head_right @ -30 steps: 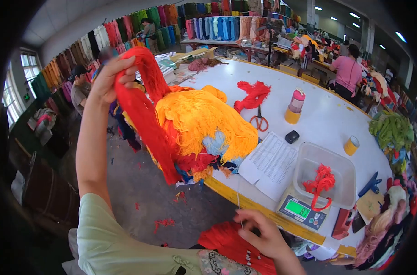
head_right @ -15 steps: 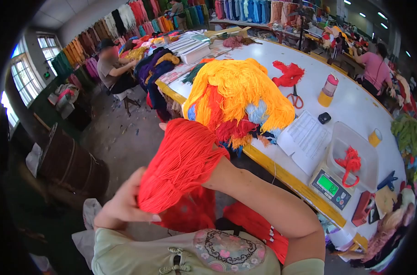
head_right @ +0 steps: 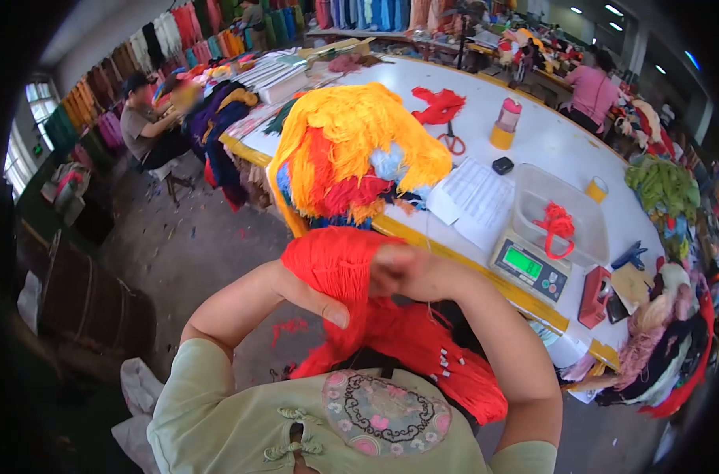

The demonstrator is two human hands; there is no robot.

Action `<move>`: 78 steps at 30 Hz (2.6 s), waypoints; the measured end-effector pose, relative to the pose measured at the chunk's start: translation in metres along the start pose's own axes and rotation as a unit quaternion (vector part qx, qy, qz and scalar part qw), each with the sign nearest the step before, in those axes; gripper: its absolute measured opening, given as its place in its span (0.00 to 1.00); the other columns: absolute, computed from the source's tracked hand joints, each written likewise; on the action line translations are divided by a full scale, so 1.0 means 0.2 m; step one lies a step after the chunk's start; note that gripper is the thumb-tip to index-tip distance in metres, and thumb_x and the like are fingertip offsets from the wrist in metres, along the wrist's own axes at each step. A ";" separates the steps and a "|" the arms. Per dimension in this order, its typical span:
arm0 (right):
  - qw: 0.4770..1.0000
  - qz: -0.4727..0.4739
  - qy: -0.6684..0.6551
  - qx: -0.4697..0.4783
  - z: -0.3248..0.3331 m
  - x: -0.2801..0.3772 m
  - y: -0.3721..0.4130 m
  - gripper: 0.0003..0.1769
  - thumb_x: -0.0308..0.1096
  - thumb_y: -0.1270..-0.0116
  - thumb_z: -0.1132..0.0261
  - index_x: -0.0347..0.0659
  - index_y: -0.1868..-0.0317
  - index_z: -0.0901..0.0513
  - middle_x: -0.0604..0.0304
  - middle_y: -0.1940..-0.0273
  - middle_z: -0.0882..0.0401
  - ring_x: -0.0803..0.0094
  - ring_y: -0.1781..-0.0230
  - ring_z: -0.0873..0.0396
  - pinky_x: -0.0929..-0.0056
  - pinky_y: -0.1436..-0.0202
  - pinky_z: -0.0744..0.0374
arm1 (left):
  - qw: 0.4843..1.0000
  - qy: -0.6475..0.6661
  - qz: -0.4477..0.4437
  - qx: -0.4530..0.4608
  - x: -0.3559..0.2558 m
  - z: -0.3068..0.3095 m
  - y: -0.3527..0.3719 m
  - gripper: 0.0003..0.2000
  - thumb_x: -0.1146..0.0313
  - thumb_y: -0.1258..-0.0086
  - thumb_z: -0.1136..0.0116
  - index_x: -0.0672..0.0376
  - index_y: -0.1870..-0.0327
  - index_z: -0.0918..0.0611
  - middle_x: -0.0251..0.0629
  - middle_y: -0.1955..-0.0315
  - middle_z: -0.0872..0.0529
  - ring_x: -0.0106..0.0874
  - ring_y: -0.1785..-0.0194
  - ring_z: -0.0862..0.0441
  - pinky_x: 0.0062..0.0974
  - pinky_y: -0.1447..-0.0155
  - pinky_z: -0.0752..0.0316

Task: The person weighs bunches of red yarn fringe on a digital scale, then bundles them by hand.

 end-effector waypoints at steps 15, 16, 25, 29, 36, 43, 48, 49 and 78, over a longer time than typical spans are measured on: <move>0.822 0.339 0.265 -0.373 -0.04 0.17 0.36 0.08 0.27 0.37 0.33 0.43 0.62 0.25 0.58 0.57 0.30 0.62 0.62 0.23 0.66 0.63 0.22 | 0.924 -0.381 -0.020 -0.018 -0.14 0.43 -0.25 0.54 0.47 0.48 0.23 0.63 0.23 0.40 0.54 0.21 0.56 0.43 0.18 0.55 0.42 0.22 0.48; 0.820 0.367 0.250 -0.361 -0.02 0.17 0.36 0.08 0.27 0.37 0.33 0.43 0.62 0.26 0.58 0.57 0.30 0.63 0.62 0.24 0.66 0.62 0.23 | 0.938 -0.340 -0.017 -0.063 -0.16 0.45 -0.24 0.55 0.43 0.48 0.25 0.65 0.24 0.41 0.54 0.21 0.57 0.43 0.19 0.54 0.42 0.23 0.46; 0.782 0.307 0.328 -0.432 0.06 0.28 0.16 0.10 0.31 0.37 0.32 0.46 0.56 0.21 0.58 0.60 0.24 0.62 0.63 0.21 0.68 0.64 0.21 | 0.932 -0.363 0.010 -0.022 -0.20 0.51 -0.29 0.61 0.50 0.54 0.19 0.62 0.21 0.48 0.47 0.20 0.61 0.40 0.18 0.55 0.40 0.21 0.51; 0.824 0.391 0.169 -0.374 0.12 0.10 0.20 0.08 0.31 0.32 0.34 0.38 0.63 0.24 0.58 0.64 0.26 0.65 0.65 0.23 0.70 0.58 0.23 | 0.957 -0.255 -0.052 -0.126 -0.18 0.60 -0.26 0.57 0.38 0.45 0.31 0.62 0.21 0.49 0.49 0.20 0.58 0.42 0.19 0.54 0.41 0.20 0.51; 0.844 0.340 0.143 -0.390 0.03 -0.39 -0.08 0.09 0.36 0.32 0.35 0.41 0.56 0.22 0.57 0.57 0.21 0.60 0.57 0.19 0.63 0.54 0.21 | 0.953 0.203 -0.190 -0.119 -0.38 0.68 -0.29 0.45 0.38 0.26 0.56 0.64 0.22 0.54 0.51 0.28 0.39 0.46 0.28 0.34 0.44 0.26 0.37; 0.880 0.123 0.374 -0.267 -0.11 -0.62 -0.34 0.14 0.40 0.36 0.33 0.49 0.51 0.19 0.58 0.51 0.19 0.58 0.51 0.18 0.57 0.53 0.18 | 0.899 0.359 -0.235 -0.086 -0.52 0.83 -0.26 0.39 0.57 0.23 0.53 0.68 0.22 0.58 0.44 0.38 0.31 0.32 0.49 0.25 0.32 0.37 0.28; 0.890 -0.016 0.448 -0.087 -0.22 -0.93 -0.29 0.12 0.40 0.38 0.32 0.48 0.55 0.17 0.57 0.51 0.19 0.56 0.54 0.17 0.57 0.54 0.18 | 0.867 0.380 -0.260 -0.192 -0.71 0.80 -0.20 0.33 0.74 0.27 0.56 0.75 0.25 0.54 0.39 0.57 0.26 0.27 0.70 0.24 0.26 0.61 0.21; 0.884 0.010 0.459 -0.082 -0.23 -0.91 -0.30 0.12 0.40 0.39 0.32 0.48 0.56 0.16 0.56 0.52 0.19 0.56 0.54 0.17 0.57 0.55 0.18 | 0.882 0.371 -0.250 -0.148 -0.74 0.82 -0.19 0.31 0.75 0.27 0.56 0.76 0.26 0.52 0.40 0.61 0.25 0.27 0.74 0.24 0.25 0.66 0.21; 0.880 0.128 0.213 -0.405 -0.05 -0.08 0.14 0.14 0.36 0.37 0.29 0.42 0.55 0.20 0.56 0.60 0.24 0.66 0.69 0.21 0.68 0.68 0.24 | 0.954 -0.190 -0.068 -0.223 -0.12 0.38 -0.28 0.28 0.51 0.29 0.44 0.71 0.41 0.22 0.56 0.38 0.22 0.45 0.35 0.23 0.41 0.34 0.30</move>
Point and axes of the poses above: each hand's wrist, its own y-axis away from the middle knuckle, its own z-axis out of the back of the hand, x = y × z, the point moved 2 cm from there along -y, towards the middle knuckle
